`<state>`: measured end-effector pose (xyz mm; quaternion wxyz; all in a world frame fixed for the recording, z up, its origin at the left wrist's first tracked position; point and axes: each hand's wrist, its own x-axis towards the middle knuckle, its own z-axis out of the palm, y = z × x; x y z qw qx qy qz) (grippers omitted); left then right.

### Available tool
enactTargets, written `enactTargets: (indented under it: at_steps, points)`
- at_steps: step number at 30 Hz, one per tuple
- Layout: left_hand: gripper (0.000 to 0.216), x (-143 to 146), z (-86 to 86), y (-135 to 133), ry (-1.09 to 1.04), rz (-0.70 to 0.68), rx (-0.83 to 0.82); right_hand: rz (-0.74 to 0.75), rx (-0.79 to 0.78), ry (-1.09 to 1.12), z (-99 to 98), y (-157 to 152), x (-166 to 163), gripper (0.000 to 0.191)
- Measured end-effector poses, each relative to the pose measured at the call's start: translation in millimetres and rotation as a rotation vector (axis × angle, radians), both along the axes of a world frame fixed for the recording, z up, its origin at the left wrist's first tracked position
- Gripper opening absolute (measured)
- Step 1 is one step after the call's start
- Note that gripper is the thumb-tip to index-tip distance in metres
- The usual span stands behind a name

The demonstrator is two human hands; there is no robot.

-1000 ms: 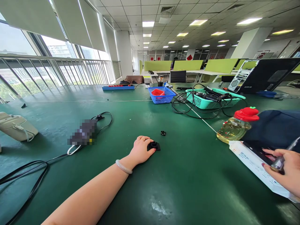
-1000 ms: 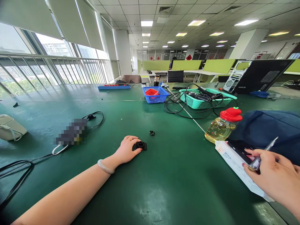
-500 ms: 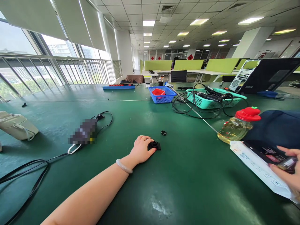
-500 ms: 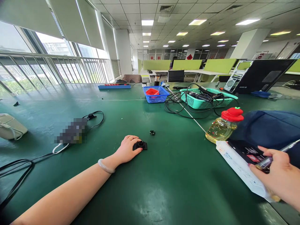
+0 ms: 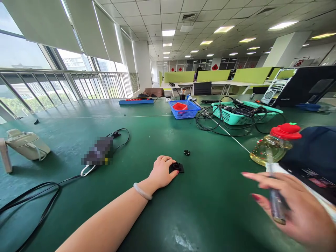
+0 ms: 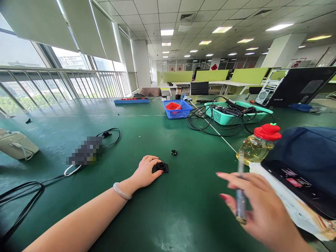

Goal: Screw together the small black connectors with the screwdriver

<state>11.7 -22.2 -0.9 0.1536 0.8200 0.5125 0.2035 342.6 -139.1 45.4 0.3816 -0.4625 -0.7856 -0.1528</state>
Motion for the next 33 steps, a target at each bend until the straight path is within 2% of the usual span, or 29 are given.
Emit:
enactTargets:
  at_steps: [3,4,6,9,13,17,22,26,29,33]
  points:
    - [0.034,0,-1.6,1,0.002,-0.002,0.009,0.342,-0.026,0.035,24.8,23,-62,0.014]
    - [0.034,0,-2.1,1,0.001,-0.003,0.015,0.392,-0.056,0.043,28.5,34,-77,0.014]
    - [0.034,0,-2.7,1,0.000,-0.004,0.027,0.468,-0.083,0.085,28.2,56,-100,0.014]
    - [0.033,0,-3.1,1,0.002,-0.004,0.036,0.565,-0.123,0.160,13.3,78,-120,0.026]
    - [0.033,-1,-4.9,2,-0.006,-0.008,0.028,0.590,-0.153,0.257,-12.3,80,-130,0.033]
    - [0.038,-2,-7.9,5,-0.010,-0.013,0.020,0.556,-0.244,0.302,-25.6,78,-126,0.037]
    - [0.036,-1,-7.2,5,-0.021,-0.002,0.010,0.478,-0.385,0.325,-28.1,84,-128,0.041]
    - [0.035,1,-5.7,4,-0.018,-0.016,0.036,0.280,-0.481,0.401,-25.7,86,-142,0.045]
    - [0.033,1,-6.7,5,-0.014,-0.034,0.069,0.172,-0.445,0.358,-24.0,85,-155,0.048]
    - [0.030,1,-8.0,6,-0.021,-0.038,0.085,0.225,-0.351,0.294,-26.0,82,-159,0.047]
